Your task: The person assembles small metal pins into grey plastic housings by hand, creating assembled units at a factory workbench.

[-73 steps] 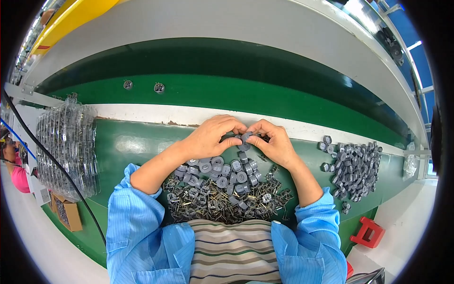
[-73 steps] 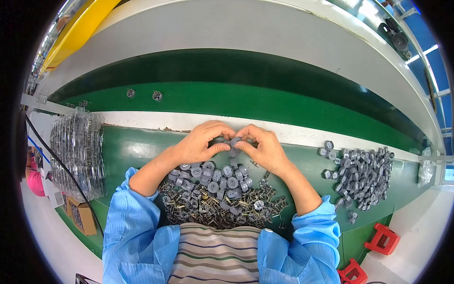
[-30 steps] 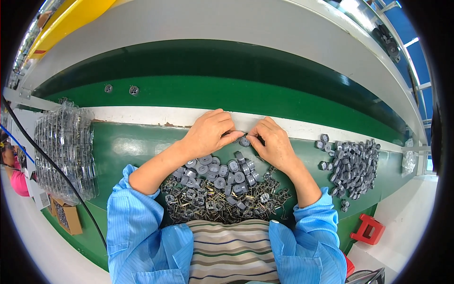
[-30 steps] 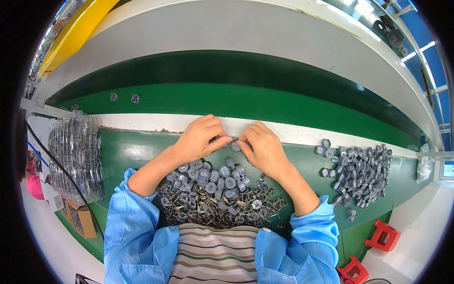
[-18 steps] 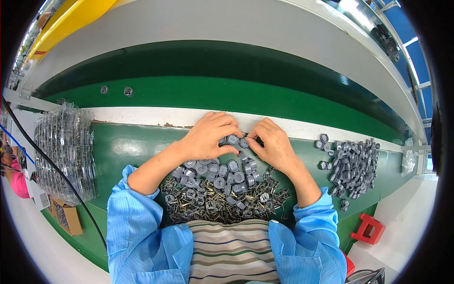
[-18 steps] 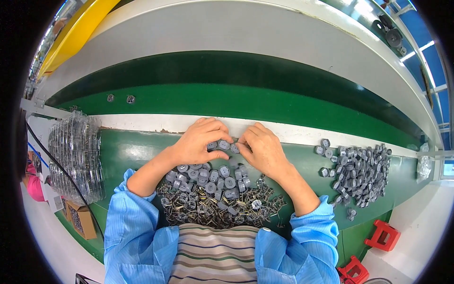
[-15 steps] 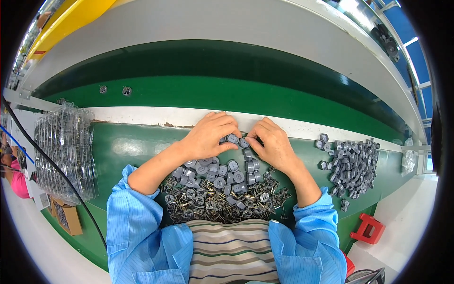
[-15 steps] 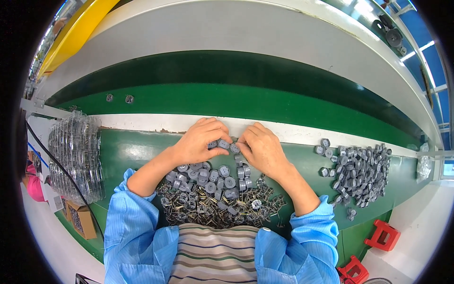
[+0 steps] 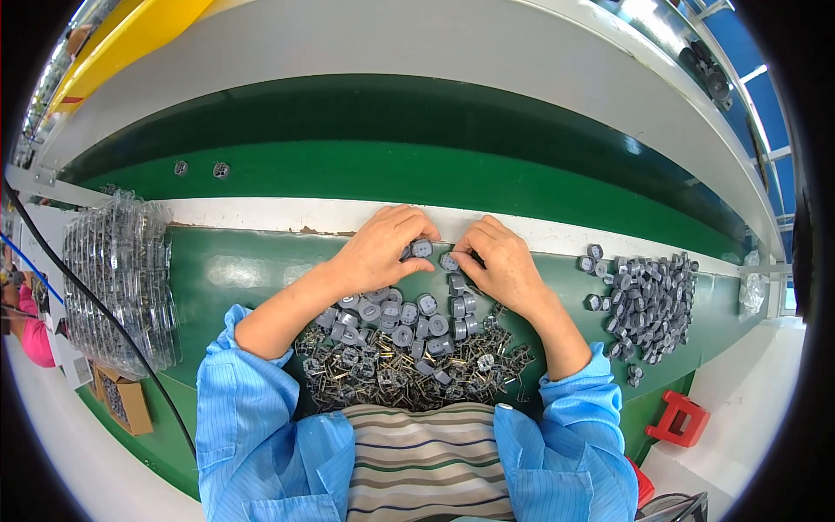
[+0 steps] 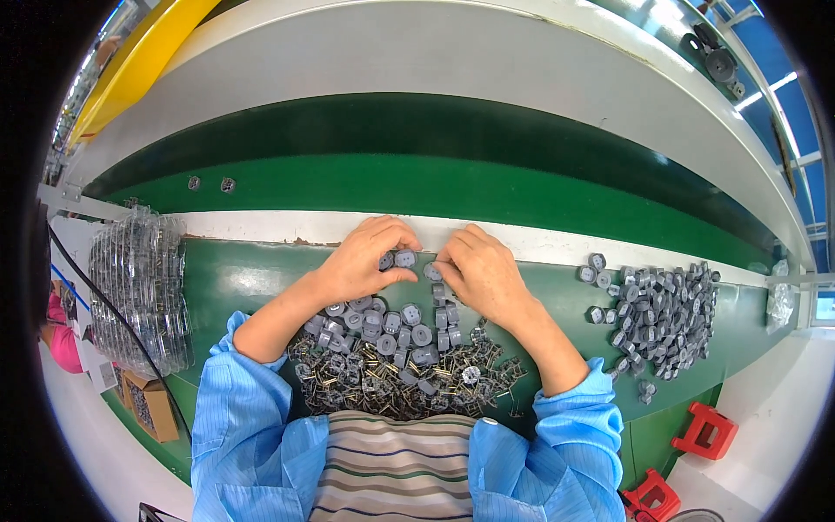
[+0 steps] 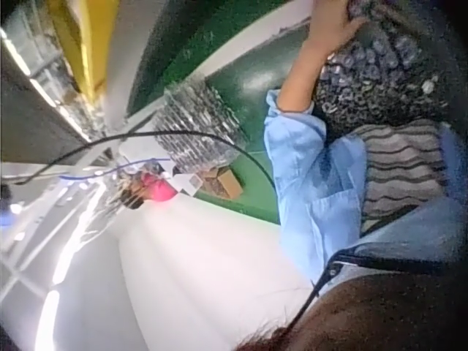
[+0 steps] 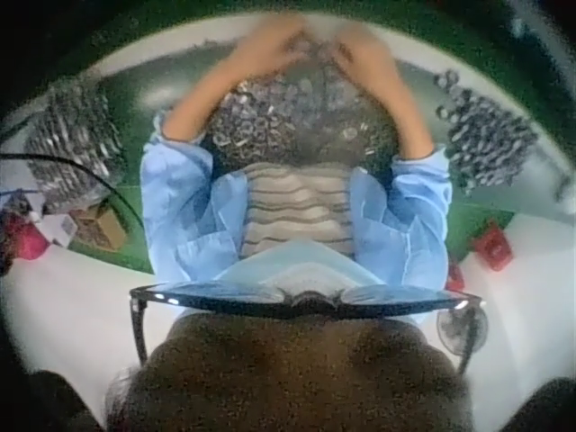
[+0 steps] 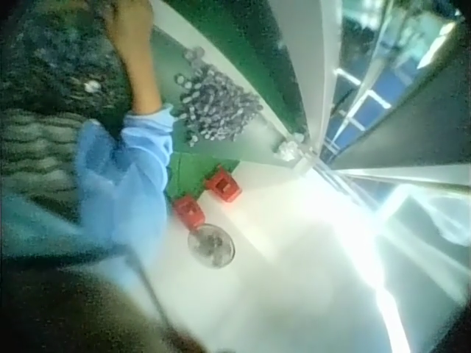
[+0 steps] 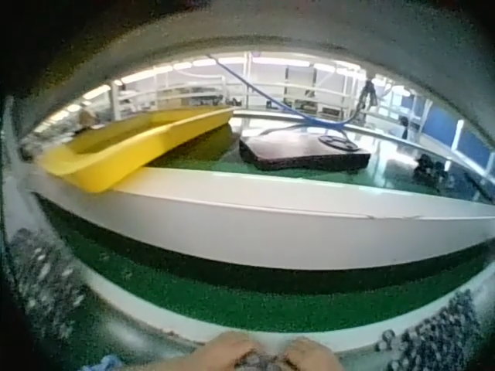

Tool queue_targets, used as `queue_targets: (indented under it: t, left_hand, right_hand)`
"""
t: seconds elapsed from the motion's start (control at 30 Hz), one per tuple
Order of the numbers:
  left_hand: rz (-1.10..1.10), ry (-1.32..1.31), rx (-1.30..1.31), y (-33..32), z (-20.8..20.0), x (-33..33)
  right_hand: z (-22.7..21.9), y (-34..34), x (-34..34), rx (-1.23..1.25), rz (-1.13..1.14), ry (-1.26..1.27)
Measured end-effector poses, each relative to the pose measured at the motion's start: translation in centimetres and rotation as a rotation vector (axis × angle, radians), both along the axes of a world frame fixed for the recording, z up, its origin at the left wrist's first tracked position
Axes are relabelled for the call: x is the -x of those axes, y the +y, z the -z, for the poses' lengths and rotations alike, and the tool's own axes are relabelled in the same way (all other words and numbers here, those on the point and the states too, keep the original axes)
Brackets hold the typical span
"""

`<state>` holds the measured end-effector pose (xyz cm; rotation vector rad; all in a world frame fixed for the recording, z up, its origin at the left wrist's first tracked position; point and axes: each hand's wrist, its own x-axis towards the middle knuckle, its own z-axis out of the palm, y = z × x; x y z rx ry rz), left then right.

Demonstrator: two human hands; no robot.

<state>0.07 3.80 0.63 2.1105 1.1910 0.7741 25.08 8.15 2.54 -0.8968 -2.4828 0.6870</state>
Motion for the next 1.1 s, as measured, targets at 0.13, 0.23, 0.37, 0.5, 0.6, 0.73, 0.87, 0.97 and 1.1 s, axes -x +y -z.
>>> queue_targets:
  t: [0.13, 0.23, 0.37, 0.5, 0.6, 0.73, 0.87, 0.97, 1.1]
  left_hand:
    - [0.041, -0.065, -0.011, 0.0, 0.3, 0.0]
    - [0.059, -0.061, -0.045, 0.1, 0.0, -0.4]
    - [0.046, -0.070, 0.012, 0.1, -0.1, -0.2]
    - [0.045, 0.028, -0.129, 0.4, -0.4, -0.5]
    - [0.083, 0.054, -0.112, 1.0, -0.8, -0.9]
    - [0.090, 0.079, -0.153, 0.9, -0.2, -1.1]
    - [0.077, 0.041, -0.178, 0.9, 0.3, -1.1]
    - [0.118, 0.049, -0.159, 0.5, 0.2, -0.8]
    - [0.119, 0.046, -0.171, 0.1, 0.3, -0.7]
  right_hand:
    - [0.2, -0.2, 0.3, -0.019, 0.042, 0.046]
    - [0.5, -0.3, 0.4, -0.045, 0.040, 0.074]
    - [-0.9, 0.1, -0.6, 0.074, 0.071, 0.075]
    - [-2.5, 0.9, -3.6, 0.153, 0.225, 0.094]
    - [-2.7, 0.3, -4.8, 0.129, 0.236, 0.035]
    - [-2.1, -0.2, -4.0, 0.127, 0.132, 0.043]
    - [-1.4, -0.1, -3.8, 0.089, 0.037, 0.051]
    - [-2.3, -0.7, -3.5, 0.137, 0.056, 0.075]
    - [-4.1, -1.4, -3.0, 0.407, 0.225, 0.051]
